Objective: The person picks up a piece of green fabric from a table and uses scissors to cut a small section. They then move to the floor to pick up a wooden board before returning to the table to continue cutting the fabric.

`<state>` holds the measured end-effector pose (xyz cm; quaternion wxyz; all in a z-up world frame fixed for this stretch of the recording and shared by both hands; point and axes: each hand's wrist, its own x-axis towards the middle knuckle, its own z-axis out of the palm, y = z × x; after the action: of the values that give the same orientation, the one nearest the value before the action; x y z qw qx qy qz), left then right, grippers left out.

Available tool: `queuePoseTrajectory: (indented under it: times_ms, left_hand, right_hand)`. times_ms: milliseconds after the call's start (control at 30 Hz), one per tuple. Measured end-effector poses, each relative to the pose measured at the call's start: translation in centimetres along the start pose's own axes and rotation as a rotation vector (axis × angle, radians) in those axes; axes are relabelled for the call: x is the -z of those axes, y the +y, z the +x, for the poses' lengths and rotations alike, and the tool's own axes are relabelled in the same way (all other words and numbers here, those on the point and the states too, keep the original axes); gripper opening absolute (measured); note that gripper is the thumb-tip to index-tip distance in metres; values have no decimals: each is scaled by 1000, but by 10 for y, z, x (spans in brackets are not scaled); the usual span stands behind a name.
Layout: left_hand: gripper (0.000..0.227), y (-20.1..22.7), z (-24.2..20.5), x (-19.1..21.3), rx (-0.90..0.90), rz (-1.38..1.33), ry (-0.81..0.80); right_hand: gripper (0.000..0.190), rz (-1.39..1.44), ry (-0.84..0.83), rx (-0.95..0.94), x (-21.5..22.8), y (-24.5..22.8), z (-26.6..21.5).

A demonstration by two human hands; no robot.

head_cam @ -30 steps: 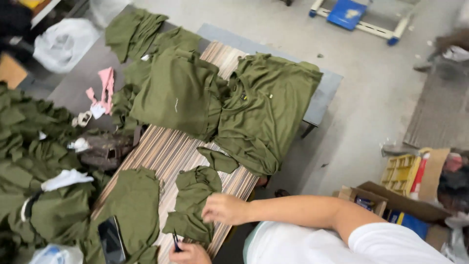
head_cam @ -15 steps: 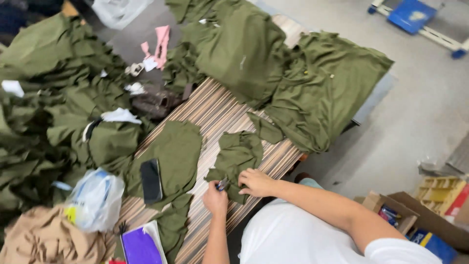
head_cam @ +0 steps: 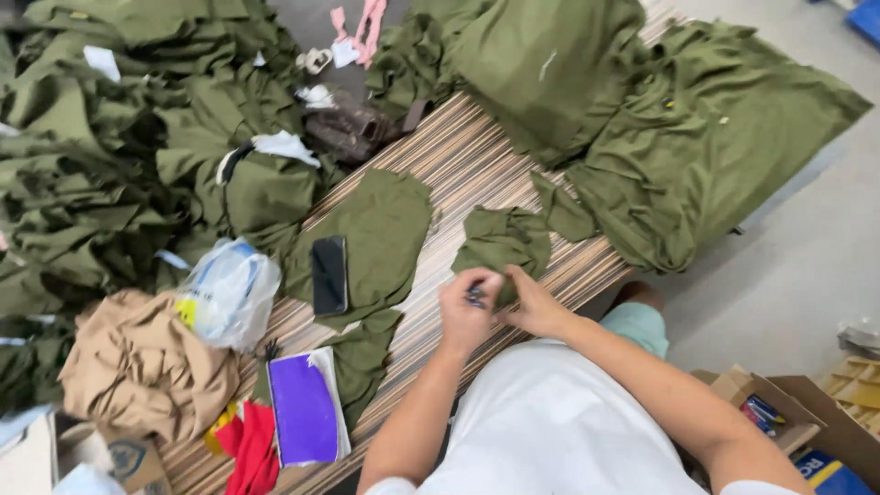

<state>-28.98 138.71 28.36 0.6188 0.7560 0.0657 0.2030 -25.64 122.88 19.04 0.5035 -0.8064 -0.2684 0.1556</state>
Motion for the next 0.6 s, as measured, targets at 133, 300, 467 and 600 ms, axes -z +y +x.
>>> queuePoseTrajectory:
  times_ms: [133, 300, 467, 600]
  left_hand:
    - [6, 44, 0, -9, -49, -229, -100]
    - [12, 6, 17, 7, -23, -91, 94]
    - [32, -45, 22, 25, 500, 375, -179]
    - [49, -111, -32, 54, 542, 678, -232]
  right_hand:
    - [35, 42, 103, -486, 16, -39, 10]
    - [76, -331, 355, 30, 67, -15, -35]
    - [46, -414, 211, 39, 96, -2, -33]
    - [25, -368, 179, -197, 70, 57, -52]
